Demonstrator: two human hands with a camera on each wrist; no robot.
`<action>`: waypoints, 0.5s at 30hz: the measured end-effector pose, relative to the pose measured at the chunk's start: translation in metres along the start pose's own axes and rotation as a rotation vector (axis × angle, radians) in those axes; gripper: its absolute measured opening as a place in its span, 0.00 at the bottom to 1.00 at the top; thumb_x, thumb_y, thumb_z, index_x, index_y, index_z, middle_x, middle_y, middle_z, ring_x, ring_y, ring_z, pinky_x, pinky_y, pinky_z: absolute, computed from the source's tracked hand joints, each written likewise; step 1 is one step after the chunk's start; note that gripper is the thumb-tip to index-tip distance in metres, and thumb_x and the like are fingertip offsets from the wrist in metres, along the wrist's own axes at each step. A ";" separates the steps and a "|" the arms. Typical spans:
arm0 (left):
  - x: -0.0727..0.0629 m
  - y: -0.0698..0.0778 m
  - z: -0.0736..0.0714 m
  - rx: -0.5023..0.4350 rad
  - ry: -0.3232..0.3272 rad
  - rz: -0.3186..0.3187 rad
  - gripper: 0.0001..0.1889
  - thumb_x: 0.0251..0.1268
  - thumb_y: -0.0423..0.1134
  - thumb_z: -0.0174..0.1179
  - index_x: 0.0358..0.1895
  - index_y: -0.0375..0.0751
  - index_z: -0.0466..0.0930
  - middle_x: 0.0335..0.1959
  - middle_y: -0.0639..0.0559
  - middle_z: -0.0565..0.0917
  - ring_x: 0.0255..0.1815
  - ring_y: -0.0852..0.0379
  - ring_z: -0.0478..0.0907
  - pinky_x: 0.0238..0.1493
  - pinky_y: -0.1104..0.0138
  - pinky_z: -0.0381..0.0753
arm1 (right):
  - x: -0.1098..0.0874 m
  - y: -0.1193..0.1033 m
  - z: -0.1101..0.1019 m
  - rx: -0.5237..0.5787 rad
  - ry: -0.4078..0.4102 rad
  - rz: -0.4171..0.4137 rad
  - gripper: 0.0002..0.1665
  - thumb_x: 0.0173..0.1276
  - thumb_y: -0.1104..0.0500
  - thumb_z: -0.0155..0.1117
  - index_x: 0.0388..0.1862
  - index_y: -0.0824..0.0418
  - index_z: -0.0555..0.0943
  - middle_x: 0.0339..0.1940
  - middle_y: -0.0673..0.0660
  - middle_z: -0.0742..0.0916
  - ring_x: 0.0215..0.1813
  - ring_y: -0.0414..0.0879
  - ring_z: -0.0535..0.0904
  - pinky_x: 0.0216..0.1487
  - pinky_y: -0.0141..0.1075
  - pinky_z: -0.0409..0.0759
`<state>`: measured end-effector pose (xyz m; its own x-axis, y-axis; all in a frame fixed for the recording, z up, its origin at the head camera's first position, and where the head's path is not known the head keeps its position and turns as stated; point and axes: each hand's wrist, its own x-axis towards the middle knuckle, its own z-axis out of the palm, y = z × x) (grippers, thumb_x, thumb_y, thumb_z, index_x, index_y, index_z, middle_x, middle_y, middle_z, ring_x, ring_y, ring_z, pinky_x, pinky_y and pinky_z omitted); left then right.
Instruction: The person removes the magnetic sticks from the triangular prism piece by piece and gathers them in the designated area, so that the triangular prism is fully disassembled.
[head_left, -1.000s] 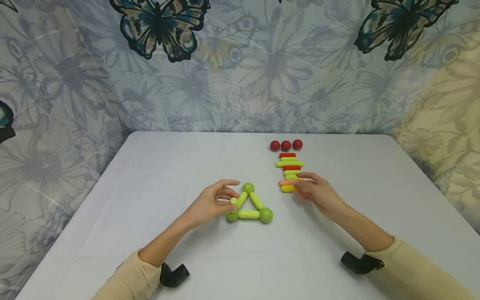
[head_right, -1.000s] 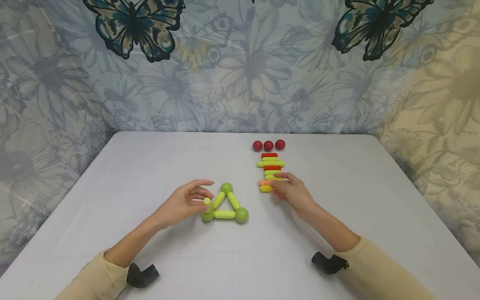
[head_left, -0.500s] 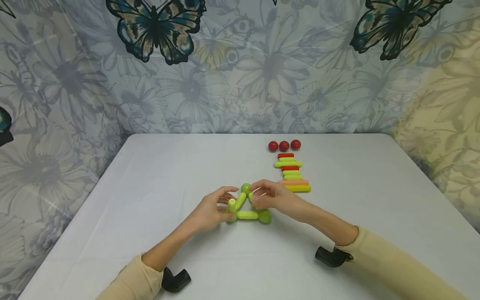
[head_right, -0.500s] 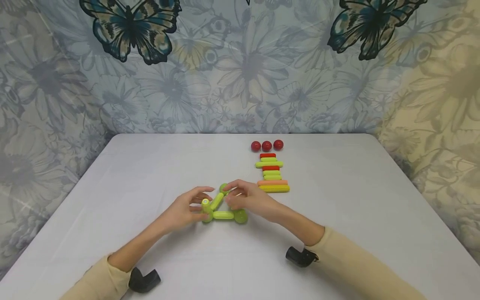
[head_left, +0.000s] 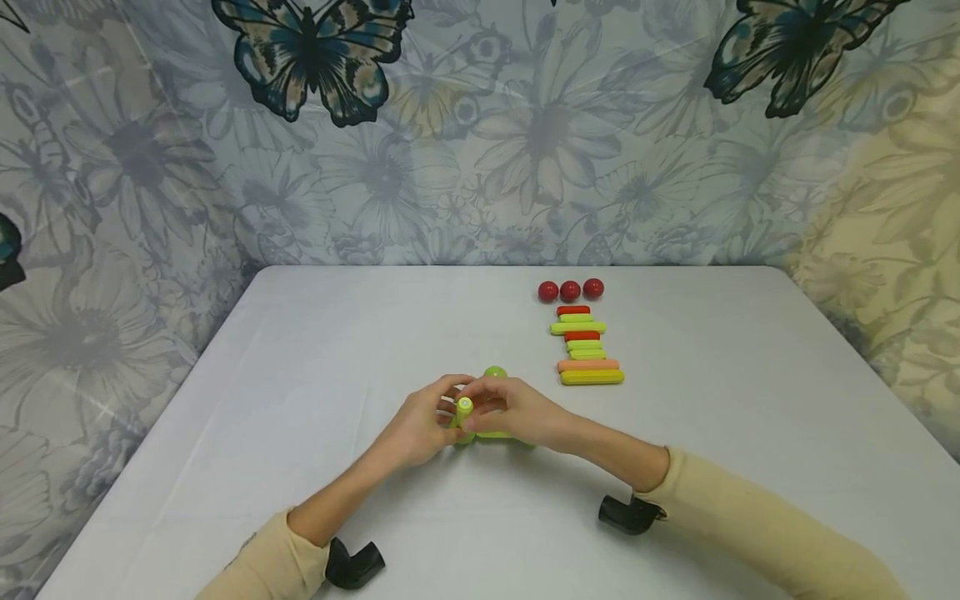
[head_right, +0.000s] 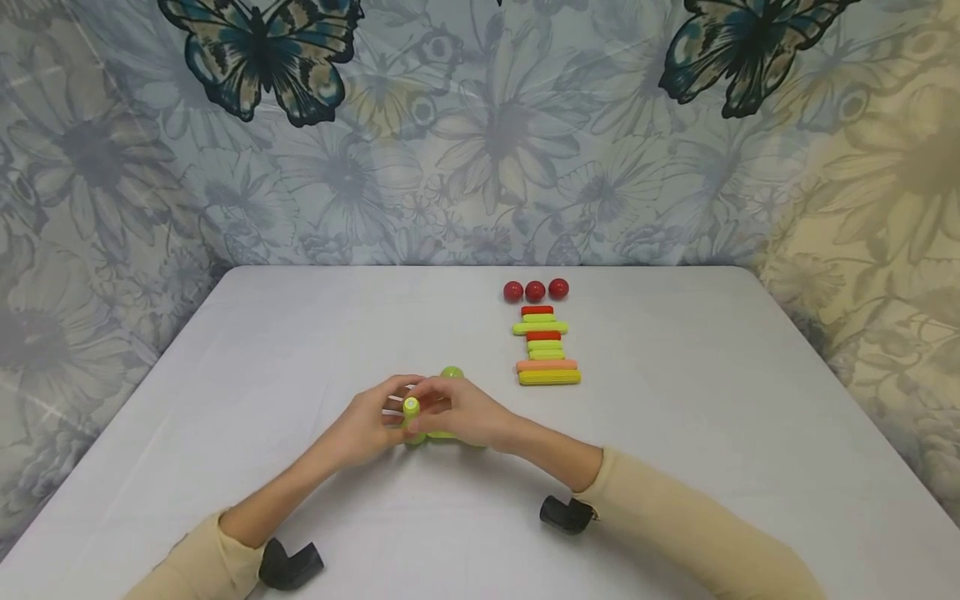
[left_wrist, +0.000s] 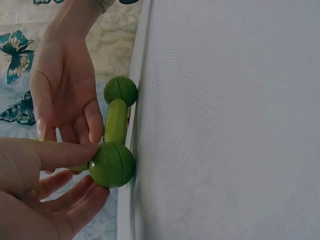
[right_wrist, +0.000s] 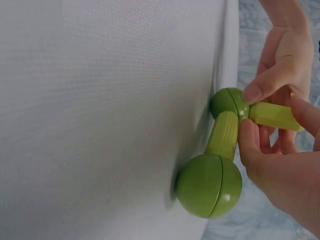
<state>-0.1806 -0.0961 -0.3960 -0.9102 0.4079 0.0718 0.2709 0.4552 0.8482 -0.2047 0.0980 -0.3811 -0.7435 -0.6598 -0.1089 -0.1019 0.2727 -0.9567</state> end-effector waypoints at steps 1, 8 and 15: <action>0.000 0.000 0.000 0.005 0.001 0.002 0.35 0.51 0.21 0.68 0.65 0.38 0.67 0.51 0.44 0.77 0.48 0.46 0.79 0.46 0.67 0.80 | 0.001 0.000 0.001 0.000 0.001 -0.005 0.18 0.65 0.61 0.66 0.54 0.63 0.78 0.50 0.54 0.79 0.51 0.47 0.78 0.53 0.37 0.76; 0.000 0.002 -0.001 0.022 0.004 -0.012 0.33 0.52 0.23 0.68 0.63 0.39 0.69 0.50 0.45 0.78 0.48 0.46 0.79 0.46 0.65 0.80 | 0.005 0.006 -0.001 0.060 0.003 0.025 0.19 0.65 0.59 0.67 0.54 0.62 0.80 0.50 0.54 0.80 0.51 0.48 0.78 0.51 0.37 0.78; 0.001 0.004 0.000 0.030 0.004 -0.049 0.34 0.51 0.25 0.69 0.64 0.40 0.69 0.48 0.45 0.79 0.48 0.47 0.79 0.49 0.61 0.79 | 0.003 0.013 -0.007 0.274 0.014 0.096 0.25 0.68 0.62 0.62 0.62 0.68 0.73 0.53 0.59 0.81 0.52 0.50 0.77 0.53 0.40 0.78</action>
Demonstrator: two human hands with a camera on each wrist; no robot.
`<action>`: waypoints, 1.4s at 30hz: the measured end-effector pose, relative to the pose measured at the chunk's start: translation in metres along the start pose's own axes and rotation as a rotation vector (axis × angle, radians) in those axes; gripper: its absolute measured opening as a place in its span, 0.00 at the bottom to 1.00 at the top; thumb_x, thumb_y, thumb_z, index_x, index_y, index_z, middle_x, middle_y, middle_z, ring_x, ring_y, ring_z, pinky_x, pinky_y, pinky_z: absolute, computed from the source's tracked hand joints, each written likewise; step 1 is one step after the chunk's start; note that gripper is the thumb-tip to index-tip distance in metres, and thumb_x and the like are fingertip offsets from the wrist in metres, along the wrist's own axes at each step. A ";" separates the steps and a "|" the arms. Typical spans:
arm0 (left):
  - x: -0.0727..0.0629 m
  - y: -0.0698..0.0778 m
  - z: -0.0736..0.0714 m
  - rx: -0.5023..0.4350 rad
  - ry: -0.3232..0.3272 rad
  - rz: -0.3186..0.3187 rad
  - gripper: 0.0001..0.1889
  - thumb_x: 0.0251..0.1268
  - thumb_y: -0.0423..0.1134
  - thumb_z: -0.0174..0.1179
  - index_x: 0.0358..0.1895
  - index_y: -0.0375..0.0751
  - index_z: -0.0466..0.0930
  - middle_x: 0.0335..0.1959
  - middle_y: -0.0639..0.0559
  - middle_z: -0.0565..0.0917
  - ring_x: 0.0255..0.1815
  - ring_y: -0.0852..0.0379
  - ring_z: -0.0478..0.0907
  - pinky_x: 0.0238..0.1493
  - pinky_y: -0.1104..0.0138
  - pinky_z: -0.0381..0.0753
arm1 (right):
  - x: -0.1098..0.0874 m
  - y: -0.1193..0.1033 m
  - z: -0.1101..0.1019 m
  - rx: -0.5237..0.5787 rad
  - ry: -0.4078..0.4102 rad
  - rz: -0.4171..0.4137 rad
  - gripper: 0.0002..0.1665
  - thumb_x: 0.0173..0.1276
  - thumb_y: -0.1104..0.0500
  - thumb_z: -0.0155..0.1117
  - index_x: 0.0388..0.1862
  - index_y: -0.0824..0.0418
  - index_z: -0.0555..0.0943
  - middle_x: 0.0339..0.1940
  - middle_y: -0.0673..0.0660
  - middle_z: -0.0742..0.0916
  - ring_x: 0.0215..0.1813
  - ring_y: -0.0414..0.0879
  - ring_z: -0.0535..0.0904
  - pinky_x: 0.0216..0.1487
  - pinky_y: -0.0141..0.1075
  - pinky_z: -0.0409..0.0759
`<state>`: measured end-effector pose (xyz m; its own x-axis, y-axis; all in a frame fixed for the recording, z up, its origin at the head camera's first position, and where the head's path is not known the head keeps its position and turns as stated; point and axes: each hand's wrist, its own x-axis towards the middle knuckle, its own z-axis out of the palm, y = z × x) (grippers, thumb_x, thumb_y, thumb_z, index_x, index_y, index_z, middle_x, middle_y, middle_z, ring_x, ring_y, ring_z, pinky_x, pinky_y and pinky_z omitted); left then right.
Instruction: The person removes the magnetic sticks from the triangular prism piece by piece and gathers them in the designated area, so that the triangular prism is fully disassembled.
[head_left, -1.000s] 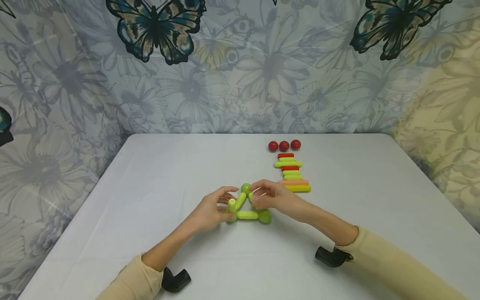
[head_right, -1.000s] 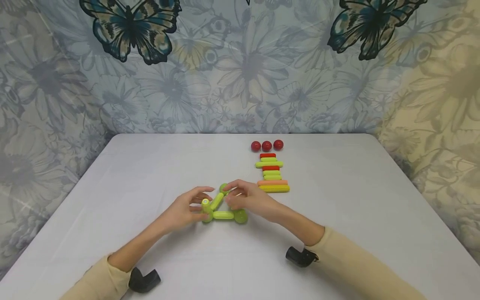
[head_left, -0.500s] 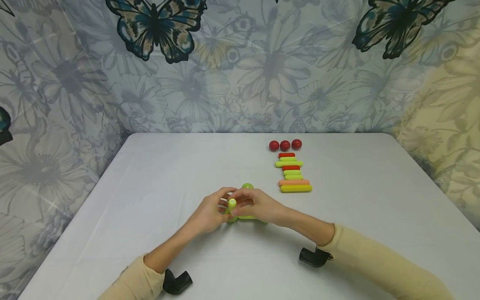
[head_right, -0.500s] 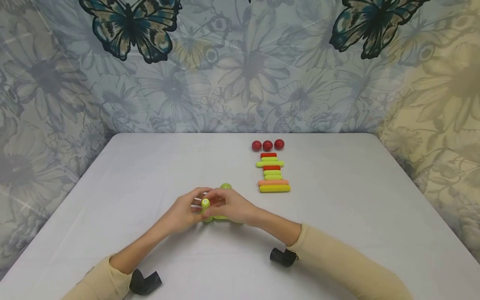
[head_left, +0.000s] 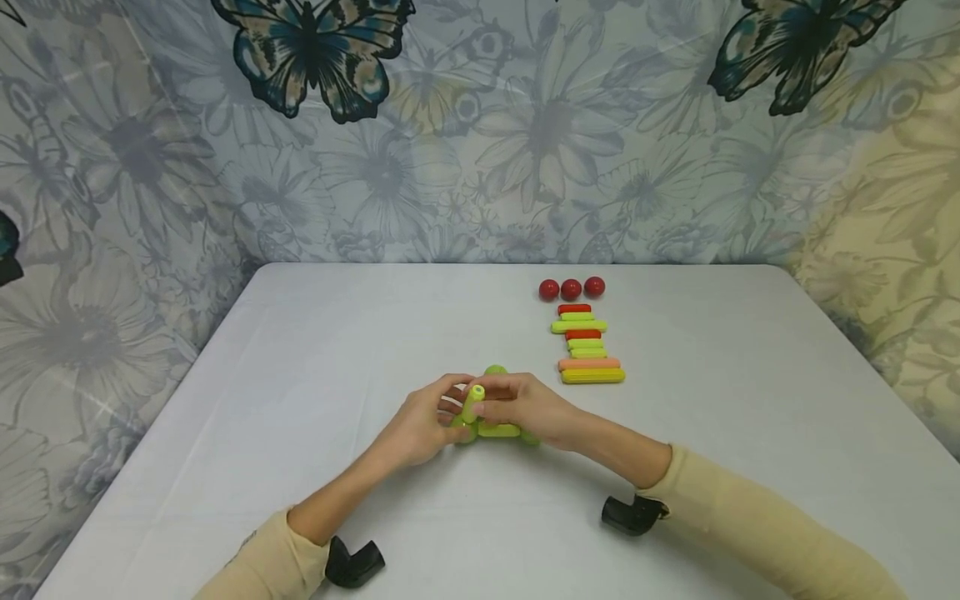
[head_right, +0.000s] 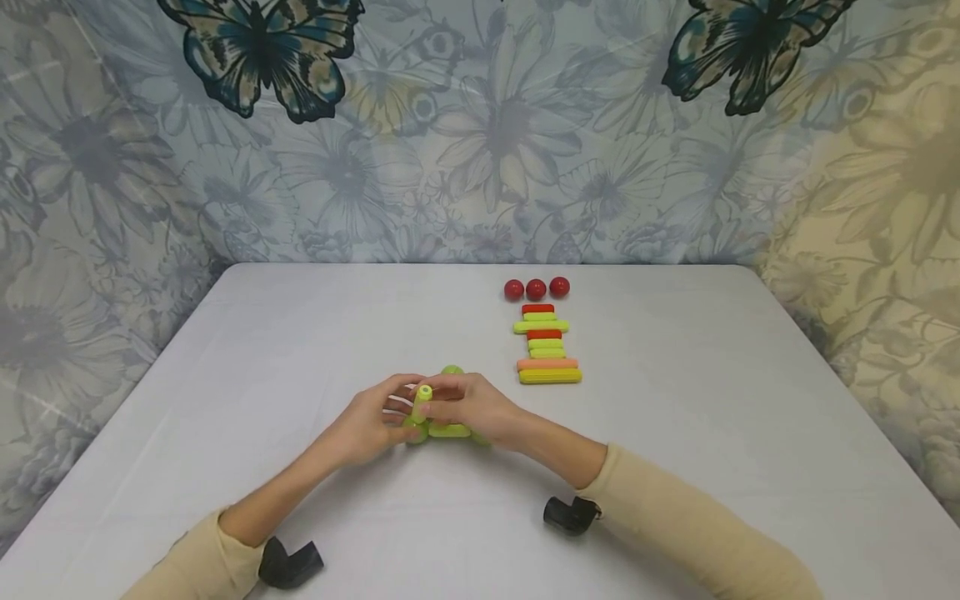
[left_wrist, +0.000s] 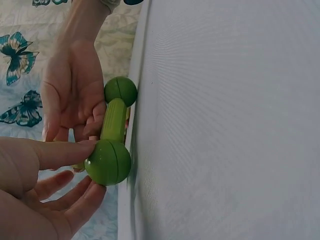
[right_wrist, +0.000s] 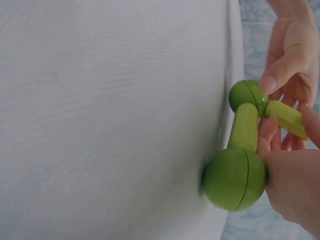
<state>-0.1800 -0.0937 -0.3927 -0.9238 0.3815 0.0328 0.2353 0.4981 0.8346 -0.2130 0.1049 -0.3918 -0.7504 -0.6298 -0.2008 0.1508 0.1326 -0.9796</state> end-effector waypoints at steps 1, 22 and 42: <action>0.000 0.000 0.000 -0.001 0.000 -0.008 0.34 0.51 0.26 0.70 0.64 0.40 0.69 0.49 0.45 0.79 0.48 0.47 0.79 0.49 0.61 0.79 | 0.000 0.000 0.000 0.018 -0.002 0.003 0.25 0.68 0.62 0.62 0.63 0.68 0.72 0.53 0.60 0.81 0.52 0.50 0.77 0.53 0.41 0.78; 0.001 -0.002 0.000 0.019 -0.022 -0.005 0.33 0.50 0.25 0.70 0.62 0.39 0.70 0.48 0.44 0.79 0.48 0.48 0.78 0.47 0.63 0.80 | 0.002 -0.003 0.002 0.070 -0.018 0.043 0.28 0.70 0.60 0.60 0.66 0.69 0.70 0.55 0.61 0.78 0.52 0.49 0.77 0.56 0.42 0.76; 0.001 -0.001 -0.003 0.005 -0.059 -0.066 0.33 0.53 0.26 0.68 0.65 0.41 0.68 0.47 0.48 0.78 0.49 0.51 0.78 0.50 0.63 0.78 | -0.021 -0.010 -0.016 0.160 0.116 0.060 0.25 0.71 0.60 0.60 0.60 0.70 0.65 0.40 0.59 0.83 0.44 0.52 0.81 0.54 0.43 0.77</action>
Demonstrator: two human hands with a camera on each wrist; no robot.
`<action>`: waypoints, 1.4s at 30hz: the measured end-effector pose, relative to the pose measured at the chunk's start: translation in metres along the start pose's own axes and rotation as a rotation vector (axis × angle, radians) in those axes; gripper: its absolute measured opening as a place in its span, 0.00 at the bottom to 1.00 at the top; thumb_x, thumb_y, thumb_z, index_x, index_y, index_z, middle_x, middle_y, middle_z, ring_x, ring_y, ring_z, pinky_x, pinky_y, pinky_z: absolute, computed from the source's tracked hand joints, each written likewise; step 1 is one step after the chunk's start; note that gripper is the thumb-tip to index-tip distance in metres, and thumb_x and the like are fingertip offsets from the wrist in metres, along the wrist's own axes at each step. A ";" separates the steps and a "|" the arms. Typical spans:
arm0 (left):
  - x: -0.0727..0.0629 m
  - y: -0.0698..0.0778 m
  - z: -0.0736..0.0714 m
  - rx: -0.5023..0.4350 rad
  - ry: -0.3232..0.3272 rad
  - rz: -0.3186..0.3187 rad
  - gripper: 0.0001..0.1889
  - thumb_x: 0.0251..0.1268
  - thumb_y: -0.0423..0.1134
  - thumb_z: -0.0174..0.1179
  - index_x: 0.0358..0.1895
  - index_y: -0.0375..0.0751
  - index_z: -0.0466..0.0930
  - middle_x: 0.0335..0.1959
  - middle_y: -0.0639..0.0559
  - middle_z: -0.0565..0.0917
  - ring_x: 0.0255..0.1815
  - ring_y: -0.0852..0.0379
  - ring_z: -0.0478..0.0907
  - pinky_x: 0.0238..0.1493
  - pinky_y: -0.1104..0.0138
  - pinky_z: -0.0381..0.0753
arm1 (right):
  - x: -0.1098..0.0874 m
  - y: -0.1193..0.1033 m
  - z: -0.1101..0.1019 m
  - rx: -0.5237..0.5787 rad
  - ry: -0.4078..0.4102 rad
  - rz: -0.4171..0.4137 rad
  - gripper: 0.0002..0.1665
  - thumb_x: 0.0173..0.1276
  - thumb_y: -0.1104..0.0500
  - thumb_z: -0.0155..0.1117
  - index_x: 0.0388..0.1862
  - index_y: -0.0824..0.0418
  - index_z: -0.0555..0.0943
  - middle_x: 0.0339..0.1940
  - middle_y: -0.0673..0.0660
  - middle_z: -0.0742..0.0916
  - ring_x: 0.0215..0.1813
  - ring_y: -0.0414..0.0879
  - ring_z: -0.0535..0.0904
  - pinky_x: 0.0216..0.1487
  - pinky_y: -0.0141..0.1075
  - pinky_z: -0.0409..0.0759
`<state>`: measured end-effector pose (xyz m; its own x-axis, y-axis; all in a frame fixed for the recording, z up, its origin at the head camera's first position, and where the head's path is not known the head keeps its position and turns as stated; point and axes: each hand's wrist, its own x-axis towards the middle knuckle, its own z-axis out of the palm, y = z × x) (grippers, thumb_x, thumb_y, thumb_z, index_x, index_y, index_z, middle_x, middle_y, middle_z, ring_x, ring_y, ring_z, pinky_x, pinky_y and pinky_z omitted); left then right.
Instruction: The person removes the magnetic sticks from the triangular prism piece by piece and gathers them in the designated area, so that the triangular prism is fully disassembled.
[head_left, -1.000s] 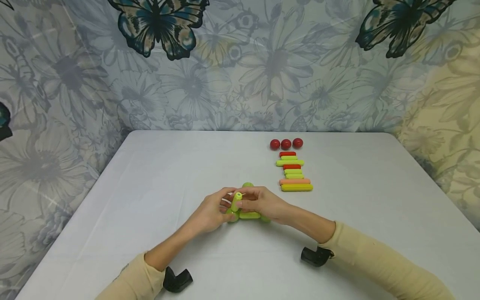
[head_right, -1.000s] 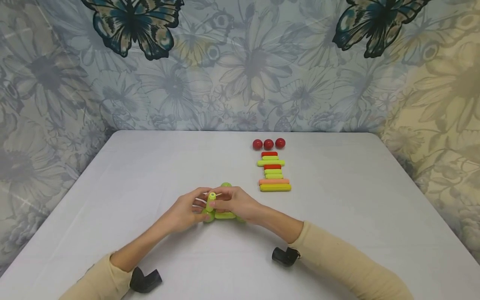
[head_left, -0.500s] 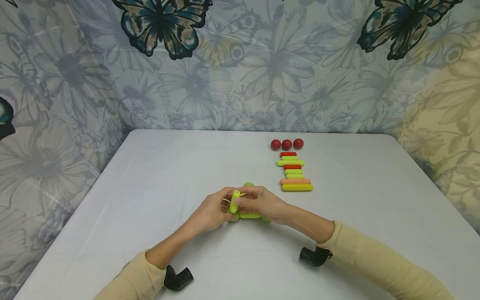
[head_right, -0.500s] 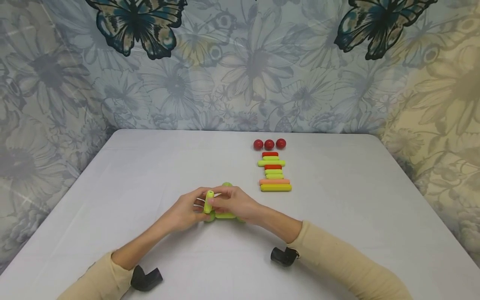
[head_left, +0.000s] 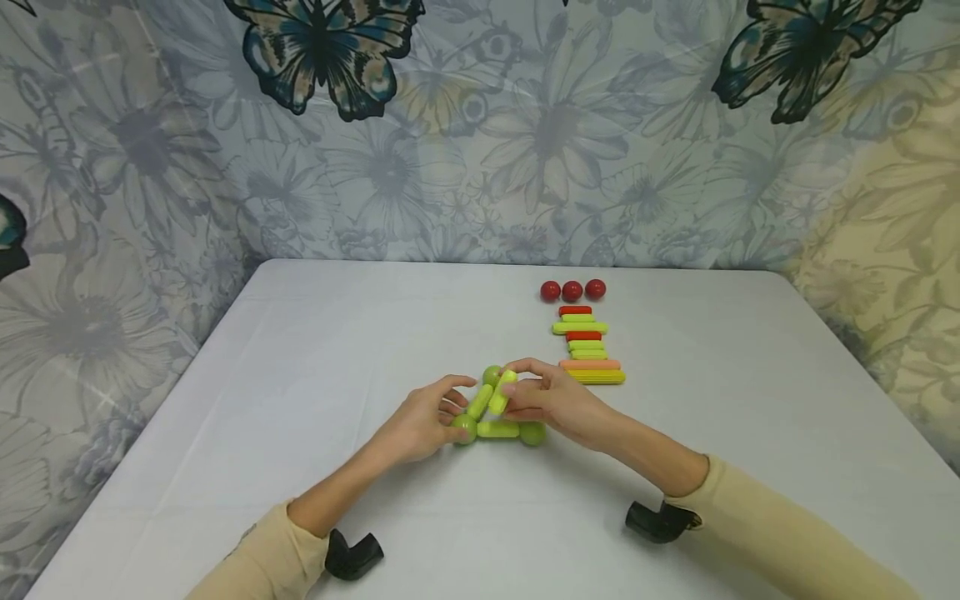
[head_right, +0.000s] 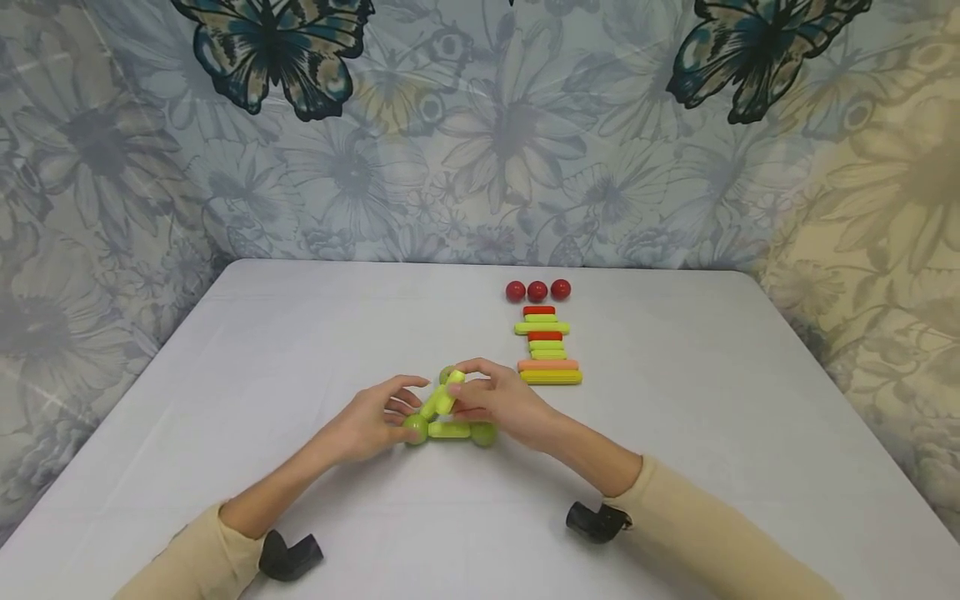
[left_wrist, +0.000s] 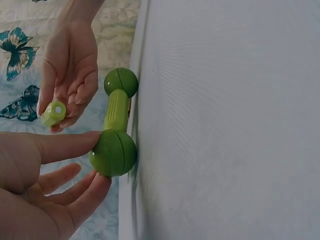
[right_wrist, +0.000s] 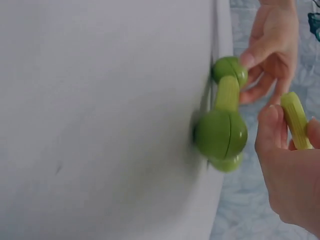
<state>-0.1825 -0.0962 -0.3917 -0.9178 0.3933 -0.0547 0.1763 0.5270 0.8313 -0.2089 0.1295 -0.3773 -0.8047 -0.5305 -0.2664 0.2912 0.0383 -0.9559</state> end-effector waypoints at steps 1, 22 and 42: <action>0.000 -0.001 0.000 -0.005 -0.004 0.002 0.33 0.53 0.26 0.68 0.65 0.41 0.68 0.47 0.48 0.78 0.49 0.51 0.77 0.50 0.64 0.77 | -0.002 0.000 -0.004 0.014 0.010 0.001 0.26 0.71 0.59 0.59 0.61 0.70 0.64 0.41 0.59 0.82 0.44 0.52 0.81 0.54 0.42 0.77; 0.000 -0.002 -0.004 -0.050 -0.079 0.042 0.35 0.58 0.24 0.64 0.69 0.37 0.63 0.61 0.40 0.73 0.59 0.44 0.73 0.55 0.61 0.75 | -0.045 0.022 -0.068 0.140 0.300 0.135 0.23 0.71 0.59 0.59 0.55 0.67 0.59 0.40 0.59 0.81 0.43 0.48 0.82 0.51 0.38 0.79; 0.001 -0.004 -0.003 -0.033 -0.106 0.036 0.31 0.58 0.25 0.64 0.67 0.36 0.67 0.62 0.40 0.73 0.58 0.44 0.74 0.53 0.62 0.77 | -0.046 0.020 -0.088 0.141 0.462 0.214 0.26 0.73 0.59 0.56 0.61 0.69 0.59 0.34 0.56 0.86 0.37 0.44 0.84 0.44 0.33 0.81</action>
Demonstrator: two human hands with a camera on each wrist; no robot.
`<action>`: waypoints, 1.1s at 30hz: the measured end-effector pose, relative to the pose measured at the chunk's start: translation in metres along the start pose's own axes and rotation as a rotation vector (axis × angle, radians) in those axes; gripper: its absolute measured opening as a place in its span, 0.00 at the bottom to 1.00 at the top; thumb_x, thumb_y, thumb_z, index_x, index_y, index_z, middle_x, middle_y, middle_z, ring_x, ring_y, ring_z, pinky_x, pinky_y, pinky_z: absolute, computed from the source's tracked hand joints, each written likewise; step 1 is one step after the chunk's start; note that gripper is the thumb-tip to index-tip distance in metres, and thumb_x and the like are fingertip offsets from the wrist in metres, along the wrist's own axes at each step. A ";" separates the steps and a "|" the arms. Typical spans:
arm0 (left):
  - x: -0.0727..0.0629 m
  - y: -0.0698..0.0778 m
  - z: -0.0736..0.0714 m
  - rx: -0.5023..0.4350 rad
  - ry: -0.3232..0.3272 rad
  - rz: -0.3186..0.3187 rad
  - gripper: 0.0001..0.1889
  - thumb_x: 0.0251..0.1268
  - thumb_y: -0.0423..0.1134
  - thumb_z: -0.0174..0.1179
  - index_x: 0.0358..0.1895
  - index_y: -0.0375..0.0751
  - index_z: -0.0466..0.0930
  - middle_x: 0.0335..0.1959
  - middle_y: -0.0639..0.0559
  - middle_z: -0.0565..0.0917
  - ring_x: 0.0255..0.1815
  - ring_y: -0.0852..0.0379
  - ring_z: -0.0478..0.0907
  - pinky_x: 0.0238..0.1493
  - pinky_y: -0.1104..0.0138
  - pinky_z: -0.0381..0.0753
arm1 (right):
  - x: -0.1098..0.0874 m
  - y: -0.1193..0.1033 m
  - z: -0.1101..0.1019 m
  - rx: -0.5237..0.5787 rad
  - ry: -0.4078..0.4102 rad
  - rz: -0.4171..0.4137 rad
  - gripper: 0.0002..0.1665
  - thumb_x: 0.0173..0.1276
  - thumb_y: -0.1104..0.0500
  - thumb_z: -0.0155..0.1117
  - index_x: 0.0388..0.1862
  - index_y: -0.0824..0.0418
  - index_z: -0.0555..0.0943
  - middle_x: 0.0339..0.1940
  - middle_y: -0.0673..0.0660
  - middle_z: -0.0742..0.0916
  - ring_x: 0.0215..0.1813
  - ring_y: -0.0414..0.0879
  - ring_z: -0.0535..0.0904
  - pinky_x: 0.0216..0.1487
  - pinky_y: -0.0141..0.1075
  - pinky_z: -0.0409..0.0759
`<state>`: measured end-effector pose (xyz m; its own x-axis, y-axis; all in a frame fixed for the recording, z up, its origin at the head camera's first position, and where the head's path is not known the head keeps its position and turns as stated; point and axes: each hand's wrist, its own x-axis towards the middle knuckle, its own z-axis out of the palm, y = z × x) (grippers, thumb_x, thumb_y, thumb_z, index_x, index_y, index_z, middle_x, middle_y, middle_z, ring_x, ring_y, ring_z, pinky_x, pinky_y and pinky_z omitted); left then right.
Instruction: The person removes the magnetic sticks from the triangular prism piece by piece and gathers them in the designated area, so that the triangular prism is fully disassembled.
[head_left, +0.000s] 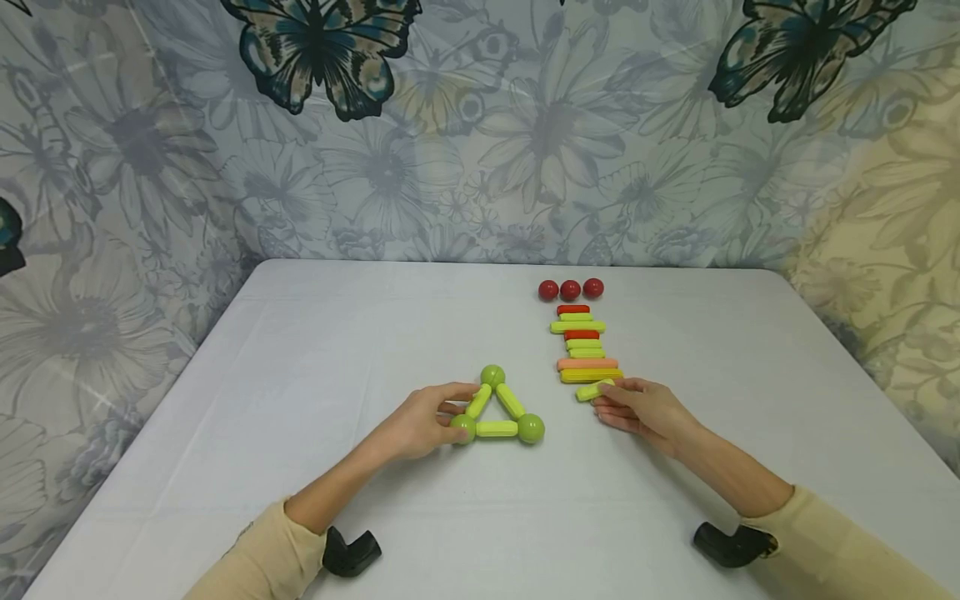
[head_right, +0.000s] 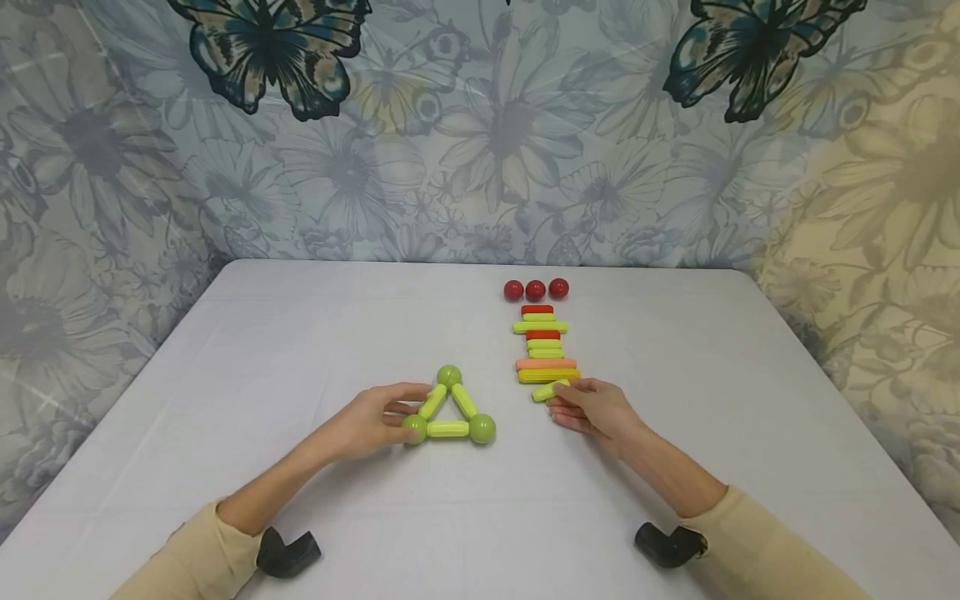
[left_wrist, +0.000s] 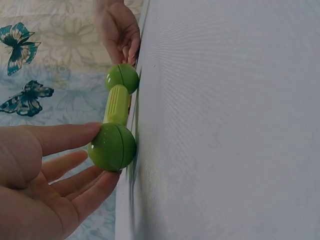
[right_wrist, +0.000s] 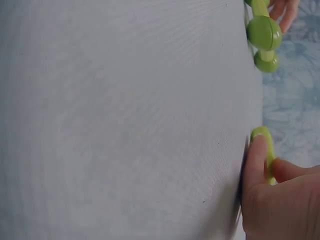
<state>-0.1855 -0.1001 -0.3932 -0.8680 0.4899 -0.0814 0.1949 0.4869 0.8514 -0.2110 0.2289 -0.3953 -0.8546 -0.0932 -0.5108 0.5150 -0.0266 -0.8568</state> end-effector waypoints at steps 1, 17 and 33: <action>0.000 0.000 0.000 0.003 -0.001 -0.006 0.31 0.58 0.25 0.64 0.67 0.37 0.67 0.62 0.41 0.73 0.58 0.44 0.74 0.52 0.63 0.77 | 0.000 0.000 0.000 0.005 0.003 0.004 0.25 0.73 0.58 0.56 0.60 0.69 0.60 0.34 0.56 0.86 0.37 0.43 0.84 0.44 0.33 0.81; 0.001 -0.002 0.002 0.061 -0.017 -0.047 0.28 0.59 0.31 0.66 0.64 0.33 0.70 0.58 0.39 0.76 0.54 0.44 0.77 0.51 0.60 0.78 | 0.003 0.001 -0.004 0.036 0.056 0.030 0.19 0.73 0.59 0.57 0.55 0.67 0.64 0.33 0.55 0.85 0.36 0.43 0.84 0.44 0.33 0.81; 0.001 -0.001 0.002 0.062 -0.018 -0.042 0.28 0.58 0.31 0.66 0.63 0.32 0.71 0.58 0.39 0.76 0.54 0.44 0.77 0.50 0.62 0.78 | -0.002 0.001 -0.003 0.075 0.056 0.012 0.24 0.74 0.63 0.54 0.63 0.69 0.59 0.34 0.55 0.84 0.37 0.43 0.84 0.45 0.34 0.80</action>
<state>-0.1860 -0.0983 -0.3948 -0.8678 0.4807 -0.1260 0.1868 0.5506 0.8136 -0.2092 0.2319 -0.3952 -0.8497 -0.0383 -0.5258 0.5268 -0.1001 -0.8441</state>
